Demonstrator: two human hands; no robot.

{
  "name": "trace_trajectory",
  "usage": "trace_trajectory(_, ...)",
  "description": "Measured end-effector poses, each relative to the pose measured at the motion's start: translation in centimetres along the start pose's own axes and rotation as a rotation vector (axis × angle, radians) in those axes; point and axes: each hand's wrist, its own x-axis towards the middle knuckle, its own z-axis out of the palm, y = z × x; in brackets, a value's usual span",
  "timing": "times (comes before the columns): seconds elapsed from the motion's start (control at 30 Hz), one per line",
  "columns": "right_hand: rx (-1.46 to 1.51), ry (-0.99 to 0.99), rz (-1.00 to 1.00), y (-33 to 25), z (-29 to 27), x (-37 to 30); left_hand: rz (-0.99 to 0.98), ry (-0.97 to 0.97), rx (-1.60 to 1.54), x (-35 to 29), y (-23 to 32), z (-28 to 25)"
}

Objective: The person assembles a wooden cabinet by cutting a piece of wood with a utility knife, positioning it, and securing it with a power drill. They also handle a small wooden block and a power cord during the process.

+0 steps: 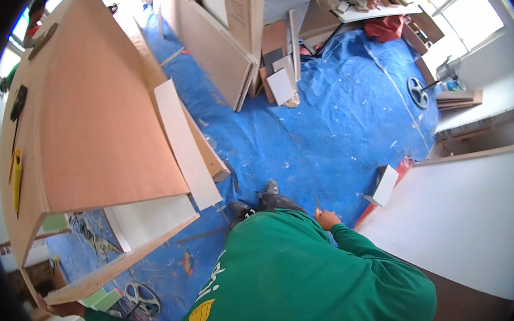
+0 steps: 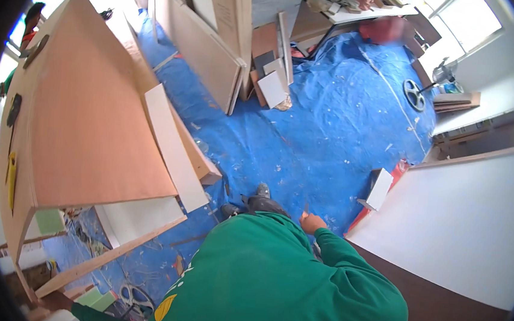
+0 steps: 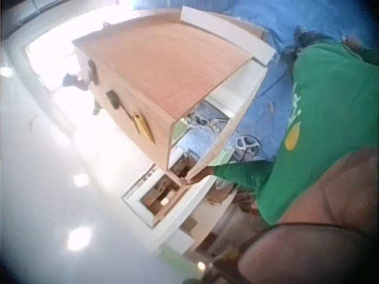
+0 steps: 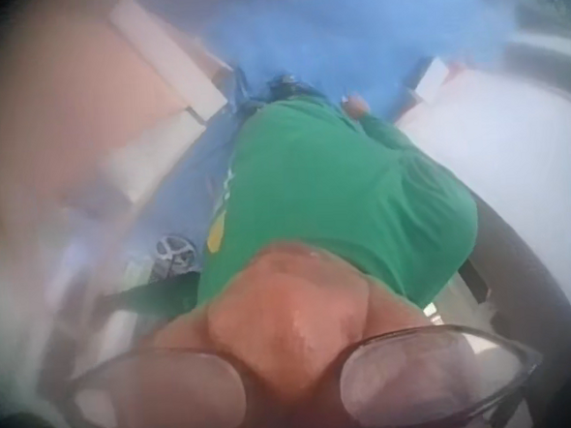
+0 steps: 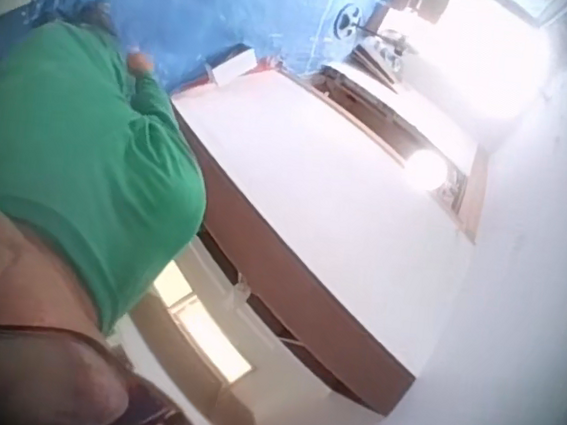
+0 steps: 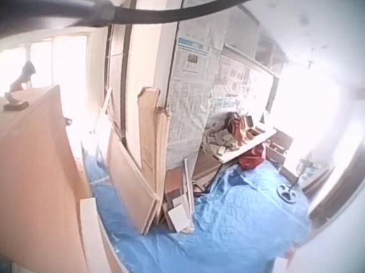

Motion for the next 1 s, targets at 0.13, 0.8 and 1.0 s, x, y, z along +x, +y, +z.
trace_trajectory(0.13,-0.068,-0.119,-0.014,3.5,-1.3,2.1,-0.058,0.000,0.001,-5.0,6.9,-3.9)
trace_trajectory(0.8,0.196,0.132,0.021,16.6,-23.7,21.8,-0.183,-2.213,-0.533,-40.8,60.2,-20.0)
trace_trajectory(1.0,0.290,0.452,-0.293,13.9,-35.6,20.7,-0.153,-2.061,-0.810,-31.3,78.6,-9.0)
